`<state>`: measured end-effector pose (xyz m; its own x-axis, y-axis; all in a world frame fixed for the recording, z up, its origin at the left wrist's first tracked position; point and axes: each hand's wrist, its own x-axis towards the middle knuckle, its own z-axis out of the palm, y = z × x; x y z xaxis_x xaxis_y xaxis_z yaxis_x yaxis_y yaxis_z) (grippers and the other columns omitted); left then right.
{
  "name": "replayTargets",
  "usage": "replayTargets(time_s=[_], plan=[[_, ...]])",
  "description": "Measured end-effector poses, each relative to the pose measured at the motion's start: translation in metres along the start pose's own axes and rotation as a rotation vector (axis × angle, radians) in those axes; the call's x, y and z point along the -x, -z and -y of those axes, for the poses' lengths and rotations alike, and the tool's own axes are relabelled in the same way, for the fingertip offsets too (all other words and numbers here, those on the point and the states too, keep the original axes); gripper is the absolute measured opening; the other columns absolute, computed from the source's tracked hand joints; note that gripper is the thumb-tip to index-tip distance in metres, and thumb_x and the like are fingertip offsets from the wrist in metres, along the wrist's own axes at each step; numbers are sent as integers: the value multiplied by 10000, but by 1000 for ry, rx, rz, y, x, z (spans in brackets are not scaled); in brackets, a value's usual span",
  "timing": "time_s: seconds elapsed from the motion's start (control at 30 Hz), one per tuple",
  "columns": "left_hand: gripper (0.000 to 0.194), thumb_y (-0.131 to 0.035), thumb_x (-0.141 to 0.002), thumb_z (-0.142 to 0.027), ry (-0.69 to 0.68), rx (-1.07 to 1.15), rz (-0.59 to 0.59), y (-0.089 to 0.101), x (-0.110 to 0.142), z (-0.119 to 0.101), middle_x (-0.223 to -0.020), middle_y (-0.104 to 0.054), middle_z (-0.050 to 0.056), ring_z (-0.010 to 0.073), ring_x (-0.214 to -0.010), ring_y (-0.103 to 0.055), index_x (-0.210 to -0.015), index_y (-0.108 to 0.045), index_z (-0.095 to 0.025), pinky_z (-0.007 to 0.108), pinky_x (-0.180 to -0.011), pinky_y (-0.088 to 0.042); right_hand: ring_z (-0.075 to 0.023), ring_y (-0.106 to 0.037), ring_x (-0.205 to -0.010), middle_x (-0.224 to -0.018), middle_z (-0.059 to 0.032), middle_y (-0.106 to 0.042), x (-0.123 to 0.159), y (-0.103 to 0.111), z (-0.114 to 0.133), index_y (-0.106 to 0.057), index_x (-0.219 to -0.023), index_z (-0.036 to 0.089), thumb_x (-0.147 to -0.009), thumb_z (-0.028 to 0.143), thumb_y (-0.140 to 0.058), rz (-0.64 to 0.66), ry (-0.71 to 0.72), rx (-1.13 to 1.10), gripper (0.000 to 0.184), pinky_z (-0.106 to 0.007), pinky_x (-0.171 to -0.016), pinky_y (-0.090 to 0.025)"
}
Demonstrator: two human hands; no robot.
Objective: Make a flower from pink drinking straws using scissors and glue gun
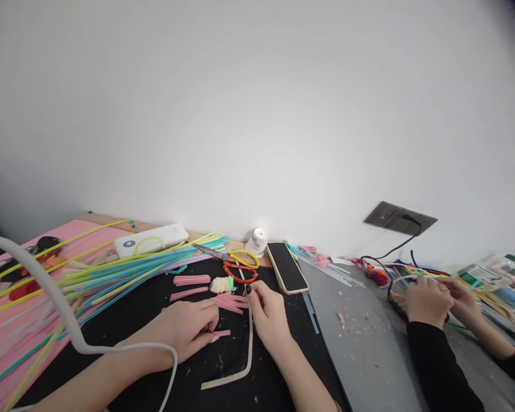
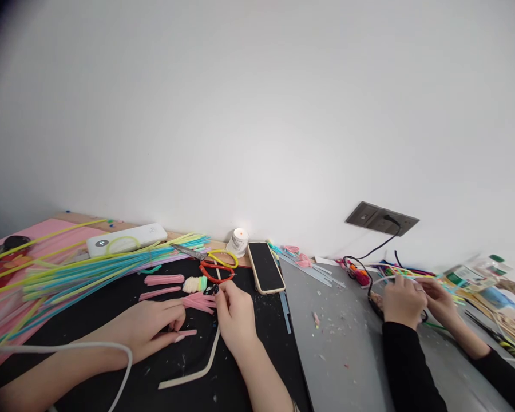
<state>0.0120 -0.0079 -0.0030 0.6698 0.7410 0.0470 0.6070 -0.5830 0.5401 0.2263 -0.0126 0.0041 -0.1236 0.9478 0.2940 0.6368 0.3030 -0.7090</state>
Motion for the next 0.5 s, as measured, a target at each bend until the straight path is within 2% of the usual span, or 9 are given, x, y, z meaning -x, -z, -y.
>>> replayTargets(time_s=[0.17, 0.23, 0.33, 0.43, 0.5], plan=[[99, -494, -879, -263, -6, 62, -86, 3, -1, -2, -735, -641, -7, 163, -663, -591, -816, -550, -211, 254, -597, -345, -122, -456, -578, -629, 35, -484, 4, -2, 9, -634, -791, 195, -816, 221, -601, 162, 198, -81, 50, -215, -555, -344], [85, -502, -862, -220, -26, 102, -134, 5, -1, -4, -726, -639, -11, 157, -665, -587, -801, -560, -209, 252, -605, -359, -121, -474, -590, -636, 28, -507, 5, -5, 10, -624, -719, 195, -810, 190, -601, 195, 251, -102, 95, -212, -565, -356], [116, -520, -855, -260, 14, 270, -224, 7, -3, -6, -739, -636, 1, 152, -667, -579, -775, -579, -201, 246, -597, -390, -123, -494, -582, -615, 17, -528, 5, -10, 9, -589, -639, 191, -839, 154, -535, 132, 238, -118, 210, -212, -566, -367], [179, -561, -831, -358, 160, 566, -279, 6, -7, -7, -689, -619, -5, 143, -617, -576, -770, -587, -192, 240, -567, -424, -129, -516, -584, -625, 7, -567, 5, -12, 8, -595, -664, 193, -848, 168, -527, 36, 192, -126, 198, -212, -570, -379], [199, -590, -796, -388, 273, 734, -283, 5, -10, -8, -637, -618, -14, 149, -610, -594, -766, -588, -191, 236, -547, -436, -123, -513, -566, -626, 10, -581, 6, -12, 8, -592, -674, 194, -853, 171, -519, 31, 182, -136, 195, -208, -568, -382]])
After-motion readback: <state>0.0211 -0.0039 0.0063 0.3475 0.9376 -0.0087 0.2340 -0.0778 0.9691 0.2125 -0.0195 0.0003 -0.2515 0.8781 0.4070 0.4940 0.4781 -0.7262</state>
